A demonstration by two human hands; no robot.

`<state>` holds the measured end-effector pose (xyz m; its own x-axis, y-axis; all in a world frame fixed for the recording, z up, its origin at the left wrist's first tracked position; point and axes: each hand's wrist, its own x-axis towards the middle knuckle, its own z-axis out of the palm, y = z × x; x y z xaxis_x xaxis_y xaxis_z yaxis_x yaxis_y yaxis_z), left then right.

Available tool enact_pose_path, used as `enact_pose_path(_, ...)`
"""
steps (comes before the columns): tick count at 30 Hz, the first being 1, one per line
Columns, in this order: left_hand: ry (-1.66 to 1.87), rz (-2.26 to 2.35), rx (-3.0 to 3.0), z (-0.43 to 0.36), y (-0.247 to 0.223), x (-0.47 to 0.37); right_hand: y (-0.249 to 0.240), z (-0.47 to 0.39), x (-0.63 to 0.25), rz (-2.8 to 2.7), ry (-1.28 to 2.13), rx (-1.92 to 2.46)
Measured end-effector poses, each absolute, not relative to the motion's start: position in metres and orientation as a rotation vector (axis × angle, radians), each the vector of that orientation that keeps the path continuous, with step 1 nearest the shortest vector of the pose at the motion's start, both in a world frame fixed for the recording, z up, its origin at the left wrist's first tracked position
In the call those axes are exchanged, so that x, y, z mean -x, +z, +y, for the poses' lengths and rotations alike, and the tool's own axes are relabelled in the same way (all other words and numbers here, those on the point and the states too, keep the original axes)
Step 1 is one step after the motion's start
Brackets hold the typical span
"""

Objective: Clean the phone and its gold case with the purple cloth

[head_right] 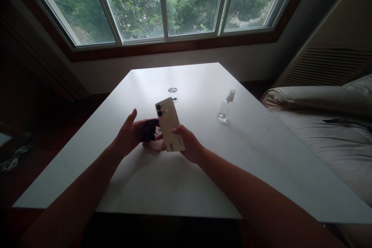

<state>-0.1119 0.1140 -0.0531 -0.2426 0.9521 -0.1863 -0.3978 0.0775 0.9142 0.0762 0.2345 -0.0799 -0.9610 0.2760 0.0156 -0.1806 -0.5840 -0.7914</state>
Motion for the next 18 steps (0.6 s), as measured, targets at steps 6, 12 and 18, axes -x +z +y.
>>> enact_pose_path(6,1.455,1.361,-0.833,0.113,-0.053,0.113,-0.076,0.239,-0.075,-1.154,2.494,0.129)
enact_pose_path(12,1.406,1.603,-0.950,0.116,-0.056,0.106,-0.078,0.239,-0.077,-1.214,2.532,0.175)
enact_pose_path(18,1.465,1.891,-1.038,0.116,-0.061,0.120,-0.077,0.241,-0.078,-1.226,2.482,0.166)
